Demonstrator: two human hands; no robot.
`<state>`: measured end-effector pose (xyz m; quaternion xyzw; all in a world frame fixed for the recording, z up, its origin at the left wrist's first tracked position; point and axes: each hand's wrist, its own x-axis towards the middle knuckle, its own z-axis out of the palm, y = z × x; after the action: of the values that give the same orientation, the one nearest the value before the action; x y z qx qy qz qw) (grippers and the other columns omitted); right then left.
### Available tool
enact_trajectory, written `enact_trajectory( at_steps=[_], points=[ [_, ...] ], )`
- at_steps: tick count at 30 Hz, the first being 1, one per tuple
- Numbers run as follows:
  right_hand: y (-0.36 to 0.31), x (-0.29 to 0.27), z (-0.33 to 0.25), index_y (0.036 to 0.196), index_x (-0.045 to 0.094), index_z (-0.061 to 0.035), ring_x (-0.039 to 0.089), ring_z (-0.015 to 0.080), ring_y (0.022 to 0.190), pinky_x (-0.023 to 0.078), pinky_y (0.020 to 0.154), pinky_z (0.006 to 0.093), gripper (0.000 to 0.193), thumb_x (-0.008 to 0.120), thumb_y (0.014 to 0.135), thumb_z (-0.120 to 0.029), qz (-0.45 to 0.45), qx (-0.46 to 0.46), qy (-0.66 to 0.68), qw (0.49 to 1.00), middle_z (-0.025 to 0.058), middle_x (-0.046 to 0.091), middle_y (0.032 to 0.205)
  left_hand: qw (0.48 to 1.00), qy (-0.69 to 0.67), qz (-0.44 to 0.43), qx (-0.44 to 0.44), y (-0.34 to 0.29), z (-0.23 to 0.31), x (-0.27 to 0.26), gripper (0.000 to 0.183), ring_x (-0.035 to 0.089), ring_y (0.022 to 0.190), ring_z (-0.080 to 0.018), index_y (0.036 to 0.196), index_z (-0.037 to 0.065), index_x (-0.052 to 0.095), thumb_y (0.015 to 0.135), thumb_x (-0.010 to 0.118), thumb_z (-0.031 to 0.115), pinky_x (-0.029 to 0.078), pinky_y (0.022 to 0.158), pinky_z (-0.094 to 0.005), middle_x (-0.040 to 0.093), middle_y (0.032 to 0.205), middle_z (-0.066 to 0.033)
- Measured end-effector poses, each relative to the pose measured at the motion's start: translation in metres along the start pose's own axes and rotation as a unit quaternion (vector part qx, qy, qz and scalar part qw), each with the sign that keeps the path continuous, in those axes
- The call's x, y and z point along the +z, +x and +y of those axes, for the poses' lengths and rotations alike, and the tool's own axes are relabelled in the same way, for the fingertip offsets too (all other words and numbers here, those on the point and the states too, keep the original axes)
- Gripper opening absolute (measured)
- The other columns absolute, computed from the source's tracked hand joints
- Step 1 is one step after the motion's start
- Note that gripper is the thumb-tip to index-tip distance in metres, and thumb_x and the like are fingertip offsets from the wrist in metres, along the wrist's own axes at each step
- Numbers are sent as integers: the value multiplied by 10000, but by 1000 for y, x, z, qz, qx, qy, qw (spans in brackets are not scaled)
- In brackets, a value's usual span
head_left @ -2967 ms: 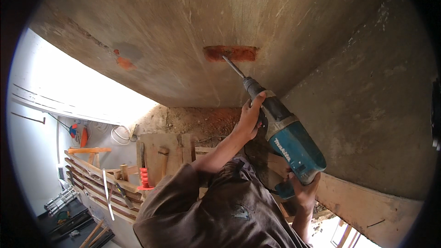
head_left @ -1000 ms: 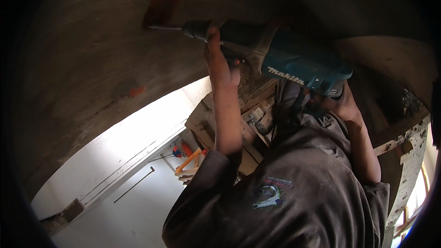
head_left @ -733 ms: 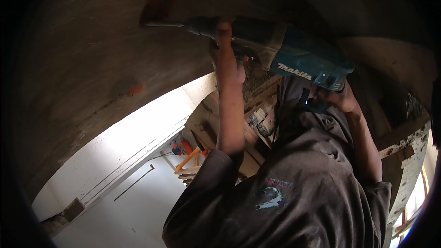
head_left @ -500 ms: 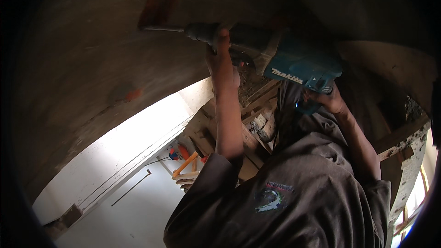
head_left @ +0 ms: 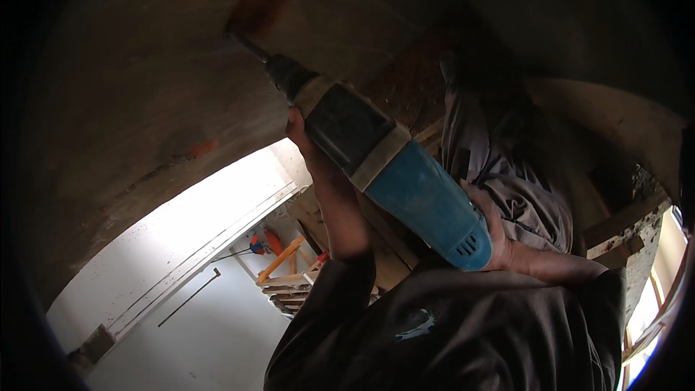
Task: The person uses a corded rotary hammer drill to create a rectangular hole in a concrete ceiling. They repeatedly position the drill, activate it, and remove debris as the hole deepens.
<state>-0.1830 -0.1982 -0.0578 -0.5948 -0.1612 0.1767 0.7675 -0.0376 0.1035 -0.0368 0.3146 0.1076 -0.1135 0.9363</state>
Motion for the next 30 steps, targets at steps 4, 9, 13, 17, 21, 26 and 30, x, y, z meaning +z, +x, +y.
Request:
enact_trajectory(
  at_steps=[4, 9, 13, 17, 21, 26, 30],
  points=[
    [9, -6, -19, 1495, 221, 13, 485, 426, 1332, 432, 1083, 476, 1096, 902, 694, -298, -35, -25, -74, 996, 287, 393, 1496, 1000, 2, 4, 29, -2, -10, 32, 796, 640, 1054, -390, 1392, 81, 479, 889, 532, 696, 529, 902, -530, 590, 1265, -193],
    [38, -14, -73, 1497, 250, 10, 603, 453, 1121, 514, 942, 490, 1079, 841, 610, -158, -43, -69, -136, 987, 291, 524, 1349, 991, -49, -117, 39, 15, -3, 27, 860, 579, 1123, -411, 1413, 95, 426, 831, 605, 702, 496, 894, -605, 505, 1274, -203],
    [42, -21, -105, 1528, 315, -32, 622, 421, 981, 499, 860, 497, 1056, 813, 600, -107, -8, -2, -166, 986, 220, 605, 1030, 987, -86, -121, 52, 25, -12, 32, 900, 562, 1144, -406, 1409, 91, 429, 804, 613, 732, 485, 921, -597, 502, 1268, -201],
    [41, -34, -114, 1518, 319, -15, 613, 440, 1099, 493, 962, 494, 1022, 813, 625, -72, -31, 32, -130, 990, 265, 598, 1190, 993, -87, -65, 47, 8, -22, 55, 862, 557, 1160, -377, 1392, 71, 445, 855, 548, 737, 467, 978, -567, 538, 1262, -175],
    [-3, -52, -93, 1475, 344, 41, 550, 380, 1279, 417, 1092, 444, 920, 813, 694, -91, 55, -18, -98, 993, 270, 531, 1376, 990, 83, 108, 42, -4, -65, 50, 751, 572, 1174, -314, 1349, 77, 502, 917, 488, 691, 459, 1031, -486, 591, 1263, -139],
    [-10, -78, -81, 1464, 362, 40, 497, 334, 1349, 348, 1138, 408, 874, 765, 699, -89, 67, 61, -89, 992, 236, 486, 1441, 979, 145, 136, 46, 1, -90, 81, 735, 557, 1228, -227, 1384, 88, 487, 942, 479, 675, 442, 1058, -415, 584, 1307, -73],
    [-4, -75, -83, 1471, 349, 37, 495, 311, 1346, 343, 1133, 402, 901, 758, 683, -113, 57, 48, -67, 995, 218, 502, 1422, 970, 188, 144, 51, -6, -74, 93, 735, 562, 1224, -230, 1379, 80, 496, 939, 492, 669, 447, 1050, -410, 588, 1308, -76]
  ],
)
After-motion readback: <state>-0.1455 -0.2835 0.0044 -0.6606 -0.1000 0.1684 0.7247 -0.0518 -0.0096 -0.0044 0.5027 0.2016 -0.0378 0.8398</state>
